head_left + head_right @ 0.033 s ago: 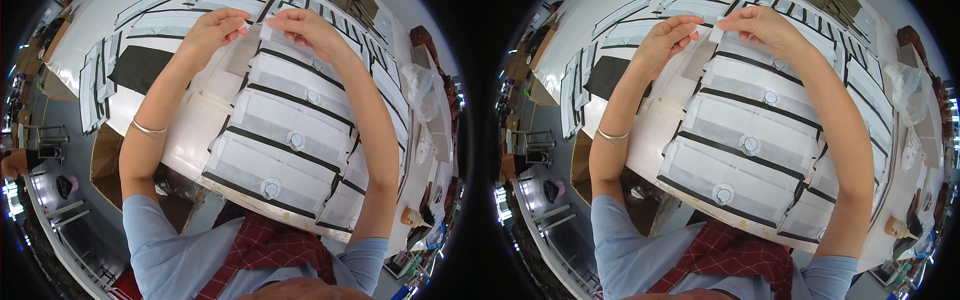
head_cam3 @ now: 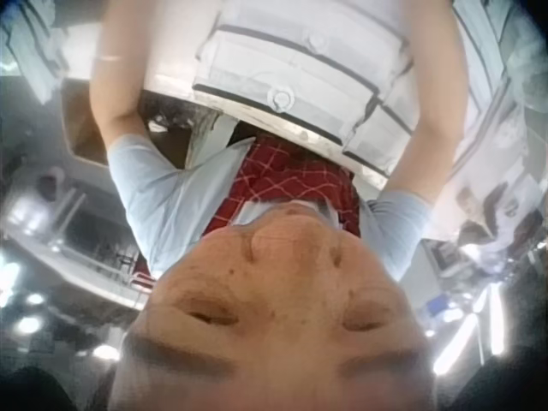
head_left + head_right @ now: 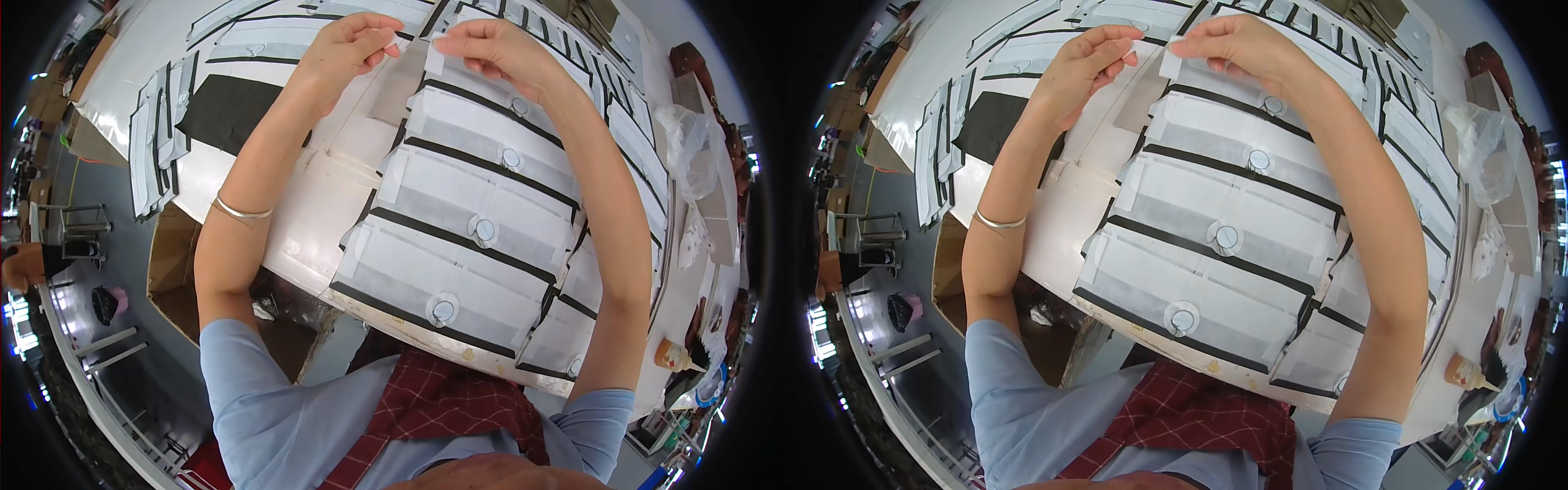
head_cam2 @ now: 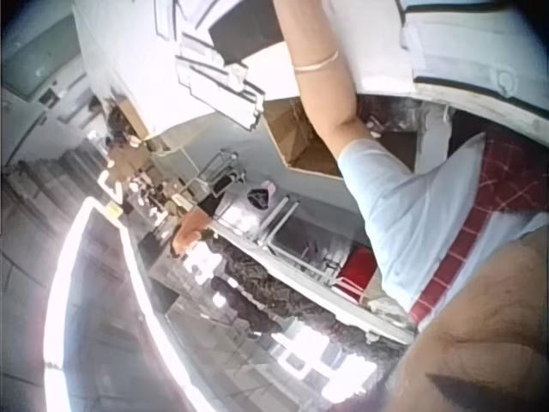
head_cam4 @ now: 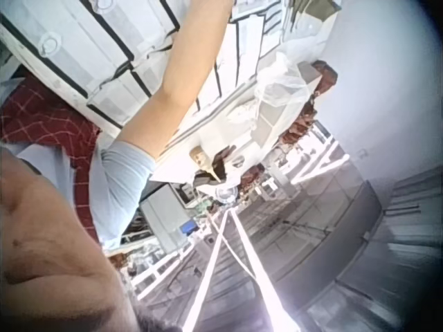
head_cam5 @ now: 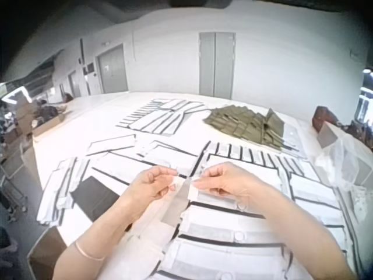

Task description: The person applies a viscous liquid from a squeeze bottle onto circular tabs on a grid of white rectangular components. They then pick up small white strips, fold them, and press them onto the treated tabs to secure them. The person works systematically across the grid, handling the components one by one.

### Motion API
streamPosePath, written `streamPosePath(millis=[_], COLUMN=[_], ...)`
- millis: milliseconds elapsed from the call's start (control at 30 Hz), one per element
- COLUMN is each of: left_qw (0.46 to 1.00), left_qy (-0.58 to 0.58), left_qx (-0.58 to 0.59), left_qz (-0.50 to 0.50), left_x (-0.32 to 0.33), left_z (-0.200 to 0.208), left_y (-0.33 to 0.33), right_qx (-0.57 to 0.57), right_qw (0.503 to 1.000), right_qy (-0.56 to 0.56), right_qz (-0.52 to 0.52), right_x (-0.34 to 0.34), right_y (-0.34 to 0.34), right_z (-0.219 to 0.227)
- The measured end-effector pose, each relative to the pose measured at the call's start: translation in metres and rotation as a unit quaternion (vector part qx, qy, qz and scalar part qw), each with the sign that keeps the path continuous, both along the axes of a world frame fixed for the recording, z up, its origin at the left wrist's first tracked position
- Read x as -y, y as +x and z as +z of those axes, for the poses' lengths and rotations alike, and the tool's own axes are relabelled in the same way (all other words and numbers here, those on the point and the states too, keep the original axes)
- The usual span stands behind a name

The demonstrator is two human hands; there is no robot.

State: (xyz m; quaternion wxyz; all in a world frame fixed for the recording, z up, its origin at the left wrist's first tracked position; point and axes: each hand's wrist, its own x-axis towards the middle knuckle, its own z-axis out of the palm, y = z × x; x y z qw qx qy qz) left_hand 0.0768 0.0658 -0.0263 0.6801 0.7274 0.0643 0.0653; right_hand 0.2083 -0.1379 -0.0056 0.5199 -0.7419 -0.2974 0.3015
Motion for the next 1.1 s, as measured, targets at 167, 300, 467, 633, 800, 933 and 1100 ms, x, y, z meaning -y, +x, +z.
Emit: streamPosePath(millis=[167,300,467,633,800,933,1100], left_qw=[0.985,0.908,0.857,0.825,0.780,0.774,0.810], left_qy=[0.164,0.401,0.484,0.542,0.602,0.609,0.557], left_qx=[0.044,0.119,0.176,0.161,0.171,0.172,0.184], left_qz=[0.020,0.016,-0.007,-0.016,-0.028,-0.036,-0.011], left_x=[-0.004,0.007,0.013,0.019,0.024,0.024,0.025], left_z=[-0.010,-0.015,-0.020,-0.020,-0.020,-0.018,-0.026], left_y=[-0.001,-0.004,-0.007,-0.013,-0.018,-0.017,-0.014], right_qx=[0.140,0.161,0.188,0.205,0.327,0.526,0.649], right_qw=[0.988,0.985,0.979,0.977,0.939,0.847,0.739], right_qy=[-0.013,-0.034,-0.037,-0.039,-0.088,-0.073,-0.162], right_qz=[-0.062,-0.054,-0.066,-0.046,-0.053,0.022,0.085], right_x=[-0.007,-0.006,-0.005,-0.005,-0.006,0.003,0.007], right_y=[0.004,0.002,0.007,0.008,-0.002,-0.002,-0.006], right_z=[-0.030,-0.030,-0.038,-0.039,-0.035,-0.037,-0.029])
